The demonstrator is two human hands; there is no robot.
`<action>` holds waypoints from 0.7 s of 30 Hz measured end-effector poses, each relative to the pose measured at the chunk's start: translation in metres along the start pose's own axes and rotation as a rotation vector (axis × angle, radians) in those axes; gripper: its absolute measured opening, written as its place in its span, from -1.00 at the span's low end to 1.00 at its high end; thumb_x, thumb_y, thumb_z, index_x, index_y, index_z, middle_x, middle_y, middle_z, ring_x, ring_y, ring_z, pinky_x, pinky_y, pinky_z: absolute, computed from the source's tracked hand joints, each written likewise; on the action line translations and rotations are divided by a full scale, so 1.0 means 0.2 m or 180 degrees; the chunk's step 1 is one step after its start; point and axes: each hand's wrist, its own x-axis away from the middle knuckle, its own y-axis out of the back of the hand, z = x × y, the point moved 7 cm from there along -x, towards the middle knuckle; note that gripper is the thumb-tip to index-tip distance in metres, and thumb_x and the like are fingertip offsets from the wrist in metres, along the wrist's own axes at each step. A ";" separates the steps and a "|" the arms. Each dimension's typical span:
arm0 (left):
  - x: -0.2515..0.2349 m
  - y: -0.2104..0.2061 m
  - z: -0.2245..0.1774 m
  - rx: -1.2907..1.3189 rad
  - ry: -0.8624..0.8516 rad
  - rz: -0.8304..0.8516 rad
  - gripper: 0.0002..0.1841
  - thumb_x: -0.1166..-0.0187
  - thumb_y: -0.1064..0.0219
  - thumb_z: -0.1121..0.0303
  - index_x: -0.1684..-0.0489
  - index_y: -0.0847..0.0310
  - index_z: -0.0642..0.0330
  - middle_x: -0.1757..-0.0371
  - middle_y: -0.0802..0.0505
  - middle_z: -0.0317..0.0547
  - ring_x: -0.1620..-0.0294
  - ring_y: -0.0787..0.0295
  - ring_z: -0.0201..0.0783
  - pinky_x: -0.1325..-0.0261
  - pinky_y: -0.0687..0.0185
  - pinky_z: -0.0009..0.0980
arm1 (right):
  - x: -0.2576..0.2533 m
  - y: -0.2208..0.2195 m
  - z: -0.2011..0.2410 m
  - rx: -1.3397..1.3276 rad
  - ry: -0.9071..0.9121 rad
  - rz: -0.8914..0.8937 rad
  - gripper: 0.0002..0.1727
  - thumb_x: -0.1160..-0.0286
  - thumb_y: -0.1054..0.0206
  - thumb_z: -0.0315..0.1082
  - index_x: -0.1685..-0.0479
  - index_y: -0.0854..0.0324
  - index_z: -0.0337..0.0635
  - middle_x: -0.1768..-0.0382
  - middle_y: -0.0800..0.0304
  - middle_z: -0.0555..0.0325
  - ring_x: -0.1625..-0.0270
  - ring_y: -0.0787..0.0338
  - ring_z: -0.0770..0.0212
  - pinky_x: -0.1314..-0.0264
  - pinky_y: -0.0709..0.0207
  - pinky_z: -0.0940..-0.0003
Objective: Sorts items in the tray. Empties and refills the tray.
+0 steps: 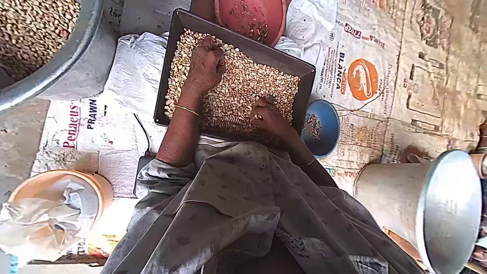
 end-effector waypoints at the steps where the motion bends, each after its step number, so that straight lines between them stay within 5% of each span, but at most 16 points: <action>1: 0.00 0.00 0.00 -0.0011 0.0010 0.0011 -0.79 -0.51 -0.37 0.47 0.01 -0.75 0.39 -0.32 -0.64 0.40 -0.49 -0.47 0.36 -0.60 -0.29 0.21 | 0.07 0.09 0.02 -0.0071 -0.0349 -0.0023 -0.92 -0.36 -0.46 -0.56 0.23 -0.82 -0.34 -0.01 -0.82 -0.22 -0.27 -0.73 -0.21 -0.51 -0.44 -0.12; 3: 0.00 0.00 -0.01 0.0000 0.0029 -0.0006 -0.80 -0.50 -0.35 0.51 0.02 -0.75 0.40 -0.32 -0.64 0.42 -0.49 -0.47 0.38 -0.59 -0.29 0.22 | 0.18 0.26 0.11 -0.0383 -0.1092 0.0300 -0.86 -0.52 -0.32 -0.66 0.08 -0.76 -0.40 -0.02 -0.80 -0.18 -0.12 -0.78 -0.01 -0.32 -0.58 0.11; 5: 0.00 0.00 0.00 -0.0036 0.0041 -0.0010 -0.80 -0.50 -0.33 0.52 0.00 -0.75 0.39 -0.33 -0.64 0.40 -0.50 -0.46 0.36 -0.61 -0.28 0.19 | 0.18 0.24 -0.06 -0.1193 -0.0634 0.0243 -0.85 -0.52 -0.34 -0.56 0.05 -0.76 -0.37 0.13 -0.84 -0.05 0.18 -0.78 0.26 0.06 -0.65 0.35; 7: 0.00 0.00 0.00 -0.0048 0.0055 -0.0039 -0.79 -0.51 -0.31 0.53 -0.01 -0.75 0.38 -0.33 -0.64 0.39 -0.49 -0.48 0.34 -0.60 -0.30 0.16 | 0.08 0.22 -0.13 -0.1608 -0.0403 0.0265 -0.78 -0.54 -0.36 -0.46 -0.09 -0.75 -0.30 -0.01 -0.84 0.05 0.12 -0.79 0.38 0.04 -0.70 0.43; 10: 0.00 0.00 -0.02 -0.0068 0.0012 -0.0101 -0.78 -0.51 -0.28 0.55 -0.02 -0.75 0.40 -0.32 -0.65 0.39 -0.47 -0.49 0.34 -0.57 -0.34 0.14 | -0.12 0.25 -0.08 -0.1177 -0.0332 -0.0207 -0.79 -0.56 -0.29 -0.47 -0.02 -0.79 -0.29 -0.18 -0.79 -0.04 -0.17 -0.80 0.24 -0.21 -0.68 0.35; 15: 0.00 0.00 0.00 -0.0050 0.0046 -0.0120 -0.78 -0.52 -0.28 0.55 -0.02 -0.75 0.39 -0.33 -0.64 0.38 -0.49 -0.50 0.33 -0.58 -0.36 0.13 | -0.33 -0.01 0.08 -0.0742 0.0054 0.0017 -0.87 -0.50 -0.35 -0.46 0.20 -0.82 -0.29 0.17 -0.82 -0.06 0.11 -0.80 0.09 -0.06 -0.64 0.14; 17: 0.00 0.00 0.00 -0.0058 0.0068 -0.0104 -0.78 -0.53 -0.27 0.55 -0.03 -0.75 0.39 -0.35 -0.64 0.38 -0.51 -0.48 0.33 -0.59 -0.35 0.12 | -0.33 -0.08 0.07 -0.0296 -0.0132 0.0238 -0.84 -0.54 -0.29 -0.48 0.16 -0.79 -0.30 0.10 -0.83 -0.12 -0.03 -0.82 -0.08 -0.17 -0.61 -0.07; 21: -0.01 0.00 -0.01 -0.0140 0.0113 -0.0019 -0.77 -0.57 -0.24 0.52 -0.05 -0.75 0.38 -0.37 -0.63 0.37 -0.53 -0.46 0.33 -0.60 -0.35 0.12 | -0.29 -0.04 -0.02 -0.0001 -0.0685 -0.0036 -0.81 -0.58 -0.19 -0.56 0.05 -0.73 -0.35 -0.07 -0.79 -0.20 -0.17 -0.80 -0.17 -0.26 -0.62 -0.09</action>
